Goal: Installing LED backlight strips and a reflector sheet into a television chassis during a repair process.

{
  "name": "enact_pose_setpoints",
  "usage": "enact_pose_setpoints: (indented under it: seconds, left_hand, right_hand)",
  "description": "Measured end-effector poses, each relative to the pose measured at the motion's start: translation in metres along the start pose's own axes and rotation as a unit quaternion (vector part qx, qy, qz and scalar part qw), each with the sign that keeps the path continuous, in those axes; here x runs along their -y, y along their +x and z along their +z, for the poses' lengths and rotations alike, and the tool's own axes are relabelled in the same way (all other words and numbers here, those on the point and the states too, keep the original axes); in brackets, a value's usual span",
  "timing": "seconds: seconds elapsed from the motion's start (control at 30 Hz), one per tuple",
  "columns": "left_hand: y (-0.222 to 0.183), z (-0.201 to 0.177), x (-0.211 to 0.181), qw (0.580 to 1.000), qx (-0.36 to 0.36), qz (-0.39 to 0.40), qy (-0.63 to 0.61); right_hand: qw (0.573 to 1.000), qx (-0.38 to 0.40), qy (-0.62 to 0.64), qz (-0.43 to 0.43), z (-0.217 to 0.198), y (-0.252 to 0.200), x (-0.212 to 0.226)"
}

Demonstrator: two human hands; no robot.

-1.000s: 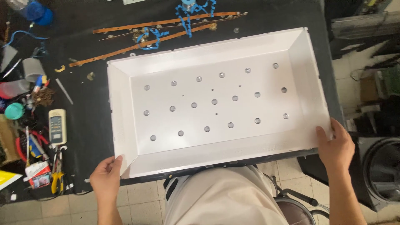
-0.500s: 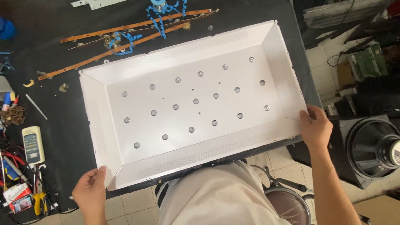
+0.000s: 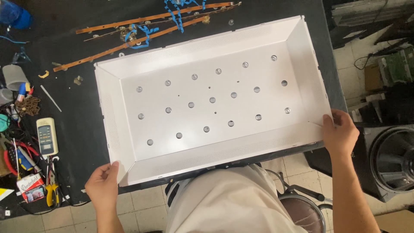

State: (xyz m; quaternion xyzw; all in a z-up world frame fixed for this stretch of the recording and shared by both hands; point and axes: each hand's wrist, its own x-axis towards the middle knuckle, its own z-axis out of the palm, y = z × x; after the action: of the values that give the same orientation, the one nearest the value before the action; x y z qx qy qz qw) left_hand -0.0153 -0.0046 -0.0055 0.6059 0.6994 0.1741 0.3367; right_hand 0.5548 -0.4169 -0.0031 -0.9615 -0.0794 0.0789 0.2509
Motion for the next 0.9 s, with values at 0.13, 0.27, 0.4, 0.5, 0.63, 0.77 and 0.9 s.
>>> enact_pose_setpoints:
  seconds: [0.13,0.27,0.4,0.5,0.63,0.77,0.9]
  left_hand:
    - [0.000,0.000,0.000,1.000,-0.004,-0.006,-0.001]
    - [0.004,-0.002,-0.001,0.995,-0.023,-0.024,-0.092]
    - [0.011,-0.018,-0.017,0.969,-0.012,-0.095,-0.228]
    - [0.018,-0.027,-0.034,0.963,0.000,-0.142,-0.228]
    - [0.021,-0.028,-0.050,0.959,-0.002,-0.157,-0.234]
    - [0.020,-0.023,-0.032,0.950,-0.006,-0.165,-0.264]
    - [0.009,-0.018,-0.038,0.951,-0.014,-0.160,-0.265]
  right_hand:
    - [0.999,0.004,0.021,0.035,-0.006,-0.006,0.011]
    - [0.999,-0.022,0.023,-0.034,-0.007,0.005,-0.015]
    - [0.990,-0.001,0.117,-0.073,-0.018,0.021,-0.024]
    - [0.996,0.053,0.076,0.008,-0.050,0.009,0.044]
    - [0.996,0.084,-0.032,-0.005,-0.048,0.013,0.045]
    - [0.991,0.081,-0.081,-0.065,-0.029,0.014,0.008]
    - [0.997,0.080,-0.019,-0.008,-0.037,0.006,0.014]
